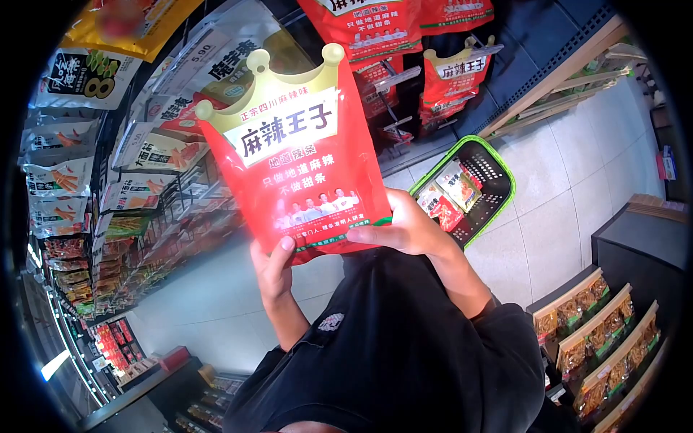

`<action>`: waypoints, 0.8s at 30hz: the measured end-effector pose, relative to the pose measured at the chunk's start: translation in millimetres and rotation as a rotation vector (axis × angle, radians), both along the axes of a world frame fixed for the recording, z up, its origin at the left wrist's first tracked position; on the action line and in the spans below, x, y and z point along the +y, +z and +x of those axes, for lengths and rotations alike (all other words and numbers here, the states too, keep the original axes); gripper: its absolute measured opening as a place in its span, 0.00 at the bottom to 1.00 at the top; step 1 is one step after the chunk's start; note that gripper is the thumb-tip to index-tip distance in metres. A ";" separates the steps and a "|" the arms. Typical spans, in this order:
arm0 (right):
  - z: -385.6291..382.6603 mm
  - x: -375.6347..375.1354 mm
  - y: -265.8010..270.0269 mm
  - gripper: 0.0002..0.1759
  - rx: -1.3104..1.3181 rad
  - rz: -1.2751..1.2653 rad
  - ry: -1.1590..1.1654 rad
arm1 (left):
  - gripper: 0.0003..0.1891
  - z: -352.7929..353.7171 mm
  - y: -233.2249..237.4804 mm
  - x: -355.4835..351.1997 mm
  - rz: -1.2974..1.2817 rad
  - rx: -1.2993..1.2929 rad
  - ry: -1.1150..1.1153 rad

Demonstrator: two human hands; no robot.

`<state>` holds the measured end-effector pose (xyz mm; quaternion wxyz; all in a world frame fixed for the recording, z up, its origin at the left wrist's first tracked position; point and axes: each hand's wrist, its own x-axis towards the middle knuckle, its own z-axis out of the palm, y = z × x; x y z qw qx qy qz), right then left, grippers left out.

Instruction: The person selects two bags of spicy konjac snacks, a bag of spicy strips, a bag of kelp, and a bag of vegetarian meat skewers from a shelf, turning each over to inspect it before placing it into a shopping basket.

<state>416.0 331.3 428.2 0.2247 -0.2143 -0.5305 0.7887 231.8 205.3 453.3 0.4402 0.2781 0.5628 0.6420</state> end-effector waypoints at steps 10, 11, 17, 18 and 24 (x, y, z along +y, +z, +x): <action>1.2 0.4 2.2 0.31 -0.006 -0.010 0.013 | 0.17 1.5 1.6 -0.1 0.004 -0.001 -0.008; 0.1 0.1 2.3 0.31 -0.006 -0.014 0.011 | 0.17 0.6 1.5 -0.1 0.009 -0.003 -0.007; 3.0 -1.0 0.8 0.32 -0.008 -0.019 0.002 | 0.17 4.3 2.4 -0.1 0.012 -0.002 -0.003; 2.5 -1.4 0.0 0.32 -0.011 -0.019 0.001 | 0.17 3.7 2.1 -0.4 0.010 -0.003 -0.002; 2.6 -1.5 2.0 0.32 -0.019 -0.009 0.005 | 0.18 4.3 3.9 -1.4 0.010 0.001 -0.004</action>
